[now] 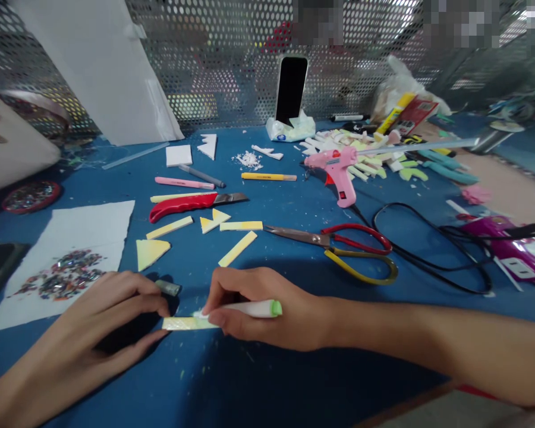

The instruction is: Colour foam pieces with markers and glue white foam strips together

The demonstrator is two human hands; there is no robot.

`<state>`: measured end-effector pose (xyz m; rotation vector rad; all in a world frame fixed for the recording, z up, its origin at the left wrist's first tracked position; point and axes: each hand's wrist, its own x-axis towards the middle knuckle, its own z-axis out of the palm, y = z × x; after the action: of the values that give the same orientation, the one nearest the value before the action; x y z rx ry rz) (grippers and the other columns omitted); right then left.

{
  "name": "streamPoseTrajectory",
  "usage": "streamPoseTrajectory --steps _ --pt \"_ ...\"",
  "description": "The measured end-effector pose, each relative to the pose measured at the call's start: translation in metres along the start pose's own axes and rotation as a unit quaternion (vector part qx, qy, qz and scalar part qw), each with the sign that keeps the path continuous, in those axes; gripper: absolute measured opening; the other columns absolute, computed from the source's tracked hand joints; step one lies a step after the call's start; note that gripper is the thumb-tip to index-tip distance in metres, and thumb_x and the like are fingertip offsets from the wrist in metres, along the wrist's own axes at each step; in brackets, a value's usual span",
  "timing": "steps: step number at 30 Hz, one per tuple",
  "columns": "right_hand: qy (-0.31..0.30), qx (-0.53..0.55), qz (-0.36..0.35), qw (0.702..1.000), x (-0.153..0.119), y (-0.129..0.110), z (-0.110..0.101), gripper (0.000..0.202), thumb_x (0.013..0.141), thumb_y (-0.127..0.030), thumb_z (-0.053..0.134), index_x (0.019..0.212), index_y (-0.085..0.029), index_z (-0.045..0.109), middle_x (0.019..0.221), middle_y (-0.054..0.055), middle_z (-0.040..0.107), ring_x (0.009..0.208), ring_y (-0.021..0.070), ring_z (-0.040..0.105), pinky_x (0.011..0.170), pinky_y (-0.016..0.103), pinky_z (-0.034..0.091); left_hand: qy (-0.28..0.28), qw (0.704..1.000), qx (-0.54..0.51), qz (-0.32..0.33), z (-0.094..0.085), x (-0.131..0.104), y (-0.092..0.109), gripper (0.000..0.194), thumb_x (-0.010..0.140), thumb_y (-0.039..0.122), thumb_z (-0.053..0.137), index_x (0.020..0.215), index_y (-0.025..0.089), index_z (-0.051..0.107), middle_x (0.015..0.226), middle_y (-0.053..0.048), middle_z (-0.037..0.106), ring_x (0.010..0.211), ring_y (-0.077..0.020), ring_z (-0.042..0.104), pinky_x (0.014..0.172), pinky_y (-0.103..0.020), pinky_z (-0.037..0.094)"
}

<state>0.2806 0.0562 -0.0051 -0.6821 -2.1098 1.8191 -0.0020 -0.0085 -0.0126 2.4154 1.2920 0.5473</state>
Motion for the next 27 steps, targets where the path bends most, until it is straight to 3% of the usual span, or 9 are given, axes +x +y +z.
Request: streamPoseTrajectory --steps 27 --pt "-0.002 0.014 -0.004 1.000 -0.0008 0.0031 -0.0020 0.032 0.101 -0.043 0.054 0.089 -0.014 0.059 0.071 0.001 0.062 0.060 0.0091 0.052 0.053 0.019 0.038 -0.004 1.000 -0.011 0.003 -0.0005 0.0002 -0.0011 0.007 0.101 0.028 0.055 0.106 0.028 0.059 0.108 -0.002 0.061 0.095 -0.0184 0.057 0.082 -0.031 0.042"
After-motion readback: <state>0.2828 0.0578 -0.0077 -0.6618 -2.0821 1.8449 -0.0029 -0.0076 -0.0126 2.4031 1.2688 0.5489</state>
